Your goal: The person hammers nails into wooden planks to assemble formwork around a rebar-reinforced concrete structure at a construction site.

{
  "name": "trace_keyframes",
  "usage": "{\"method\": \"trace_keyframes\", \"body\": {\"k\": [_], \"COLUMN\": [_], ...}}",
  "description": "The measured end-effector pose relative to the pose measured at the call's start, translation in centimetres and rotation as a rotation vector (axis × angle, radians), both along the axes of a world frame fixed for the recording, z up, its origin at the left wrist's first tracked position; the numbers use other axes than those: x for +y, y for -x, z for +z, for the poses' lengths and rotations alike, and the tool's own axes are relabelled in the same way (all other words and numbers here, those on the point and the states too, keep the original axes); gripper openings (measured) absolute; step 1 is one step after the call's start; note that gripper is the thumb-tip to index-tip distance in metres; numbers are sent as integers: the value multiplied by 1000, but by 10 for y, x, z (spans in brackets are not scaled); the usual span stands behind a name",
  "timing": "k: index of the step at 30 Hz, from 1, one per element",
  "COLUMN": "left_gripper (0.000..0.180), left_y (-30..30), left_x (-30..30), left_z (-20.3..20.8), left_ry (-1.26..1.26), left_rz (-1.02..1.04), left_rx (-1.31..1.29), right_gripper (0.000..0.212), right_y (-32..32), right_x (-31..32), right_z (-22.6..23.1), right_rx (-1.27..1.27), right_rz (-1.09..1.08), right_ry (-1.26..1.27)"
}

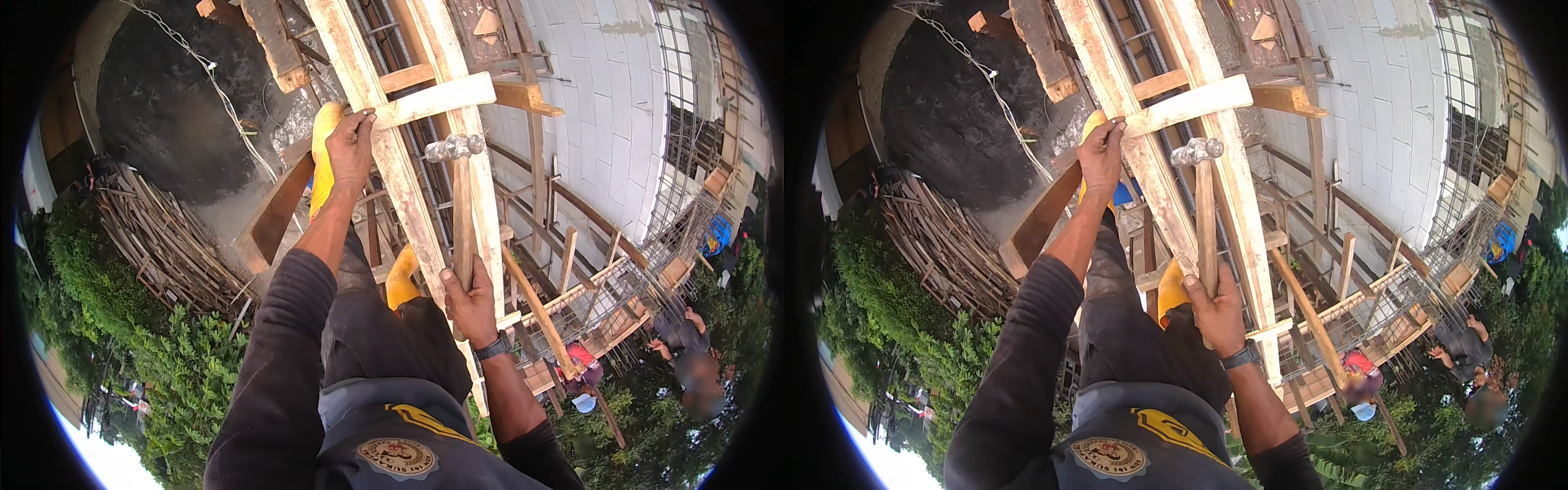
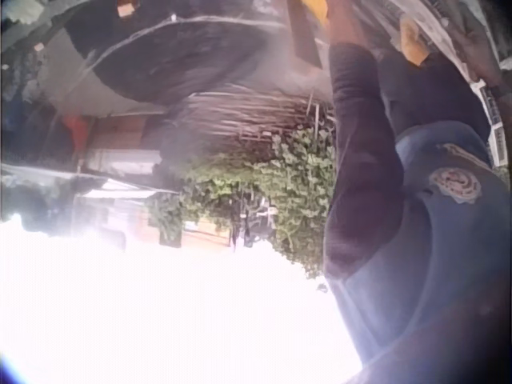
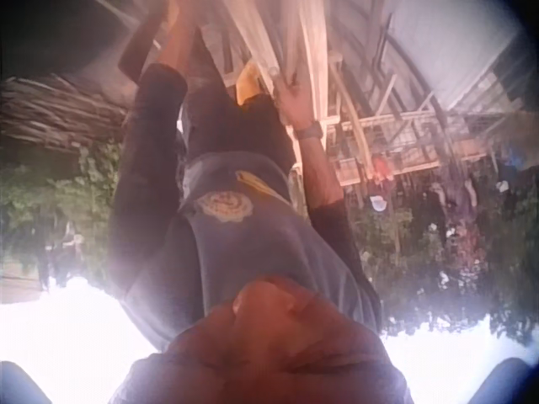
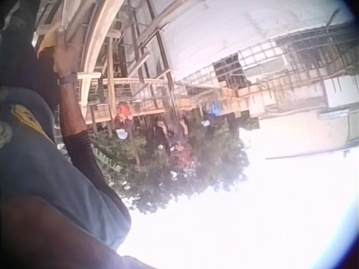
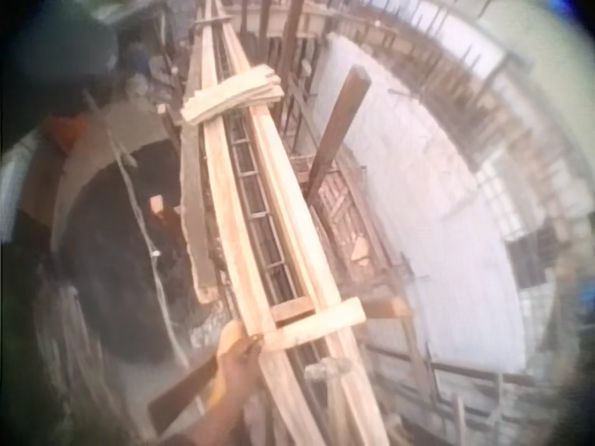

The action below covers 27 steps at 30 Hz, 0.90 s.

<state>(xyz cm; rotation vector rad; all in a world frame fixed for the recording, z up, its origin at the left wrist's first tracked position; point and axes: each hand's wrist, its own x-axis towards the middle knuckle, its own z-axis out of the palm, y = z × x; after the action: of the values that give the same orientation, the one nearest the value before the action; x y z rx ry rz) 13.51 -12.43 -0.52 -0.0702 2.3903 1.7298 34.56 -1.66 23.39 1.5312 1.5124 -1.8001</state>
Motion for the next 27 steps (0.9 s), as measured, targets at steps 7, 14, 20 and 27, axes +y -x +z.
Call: {"method": "trace_keyframes", "body": {"k": [7,14,20,27], "left_gripper": [11,13,16,17], "left_y": [-5,0,-3,-2], "left_x": [0,-5,-3,-11], "left_z": [-9,-11,-18,-18], "left_ry": [125,140,120,196], "left_rz": [-183,-226,-235,-288], "left_rx": [236,280,351,379], "right_gripper": [39,46,49,52], "right_y": [-11,26,47,44], "right_x": [-9,10,29,35], "right_z": [-12,-35,-60,-76], "right_rx": [-16,5,122,165], "right_rz": [97,496,579,596], "right_ry": [-76,-290,-430,-372]}}
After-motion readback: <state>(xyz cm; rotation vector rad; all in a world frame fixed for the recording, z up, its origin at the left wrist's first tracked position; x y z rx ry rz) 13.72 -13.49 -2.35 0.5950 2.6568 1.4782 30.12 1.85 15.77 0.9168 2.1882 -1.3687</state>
